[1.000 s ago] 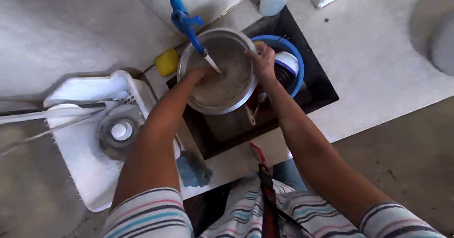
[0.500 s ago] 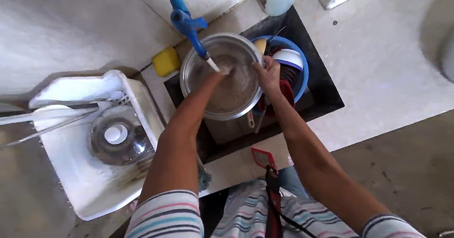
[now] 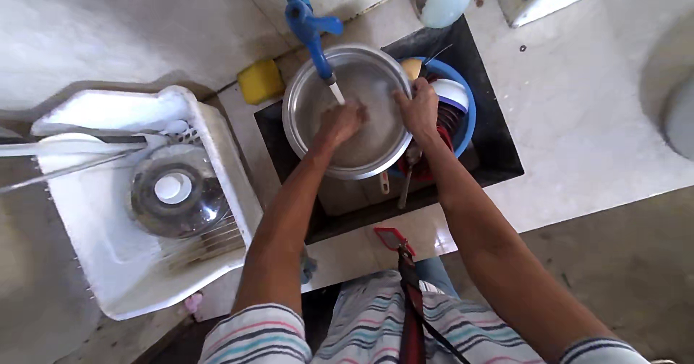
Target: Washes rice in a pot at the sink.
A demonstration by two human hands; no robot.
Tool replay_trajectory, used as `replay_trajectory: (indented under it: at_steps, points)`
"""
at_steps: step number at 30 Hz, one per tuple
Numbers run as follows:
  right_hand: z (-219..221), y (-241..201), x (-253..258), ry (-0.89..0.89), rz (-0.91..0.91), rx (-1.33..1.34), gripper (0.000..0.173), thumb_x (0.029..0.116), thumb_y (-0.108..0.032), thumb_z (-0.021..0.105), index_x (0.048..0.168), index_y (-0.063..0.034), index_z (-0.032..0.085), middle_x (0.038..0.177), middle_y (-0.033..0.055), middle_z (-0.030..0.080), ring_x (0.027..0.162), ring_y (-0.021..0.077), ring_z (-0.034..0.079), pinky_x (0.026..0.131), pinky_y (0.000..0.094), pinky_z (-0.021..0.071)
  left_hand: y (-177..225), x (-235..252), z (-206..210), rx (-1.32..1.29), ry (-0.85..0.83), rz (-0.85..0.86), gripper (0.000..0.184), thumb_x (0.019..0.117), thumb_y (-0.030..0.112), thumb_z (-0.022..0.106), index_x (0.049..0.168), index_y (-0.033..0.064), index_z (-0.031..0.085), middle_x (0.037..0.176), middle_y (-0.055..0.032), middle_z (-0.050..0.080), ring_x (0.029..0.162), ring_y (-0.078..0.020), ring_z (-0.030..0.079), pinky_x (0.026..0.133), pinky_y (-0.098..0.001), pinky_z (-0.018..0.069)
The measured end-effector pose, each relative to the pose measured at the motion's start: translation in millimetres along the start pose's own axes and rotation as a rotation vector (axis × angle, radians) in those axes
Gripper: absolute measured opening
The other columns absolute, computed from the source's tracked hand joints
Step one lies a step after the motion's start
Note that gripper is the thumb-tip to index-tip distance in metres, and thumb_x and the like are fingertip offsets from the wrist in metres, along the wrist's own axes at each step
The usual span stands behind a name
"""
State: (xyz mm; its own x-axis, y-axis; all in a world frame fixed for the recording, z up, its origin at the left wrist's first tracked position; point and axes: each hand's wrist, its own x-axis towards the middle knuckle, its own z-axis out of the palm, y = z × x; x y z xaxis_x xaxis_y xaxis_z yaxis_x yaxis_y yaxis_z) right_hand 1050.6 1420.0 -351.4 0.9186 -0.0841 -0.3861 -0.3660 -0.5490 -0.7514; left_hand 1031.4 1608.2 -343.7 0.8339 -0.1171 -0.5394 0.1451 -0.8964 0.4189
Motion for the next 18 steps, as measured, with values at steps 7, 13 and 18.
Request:
replay_trajectory:
  at_steps: [7,13,18]
  points:
    - [1.2,2.1,-0.5,0.021,-0.039,-0.018,0.043,0.0980,-0.033,0.069,0.120,0.0035,0.063,0.107,0.0228,0.068,0.101,0.0362,0.067,0.092,0.0543,0.0516,-1.6,24.8,4.4,-1.196,0.141,-0.059,0.031,0.1113,0.031,0.042,0.097,0.0095,0.060,0.068,0.0063,0.052,0.052,-0.0006,0.047,0.048,-0.0155,0.0424]
    - [0.2,-2.3,-3.6,0.010,-0.076,-0.131,0.044,0.1015,-0.032,0.063,0.126,0.0043,0.060,0.111,0.0255,0.068,0.106,0.0398,0.067,0.095,0.0566,0.0510,4.1,10.9,5.2,-1.161,0.217,-0.033,0.037,0.1134,0.029,0.030,0.091,0.0119,0.055,0.062,0.0030,0.046,0.044,-0.0058,0.037,0.041,-0.0193,0.0335]
    - [1.0,-15.3,-10.0,-0.034,-0.050,-0.347,0.047,0.1073,-0.032,0.051,0.136,0.0040,0.052,0.122,0.0291,0.065,0.114,0.0453,0.065,0.097,0.0600,0.0509,-22.9,-80.9,-8.2,-0.098,0.637,-0.075,0.043,0.1046,0.015,0.050,0.146,0.0056,0.054,0.136,-0.0236,0.062,0.130,-0.0409,0.056,0.108,-0.0554,0.0448]
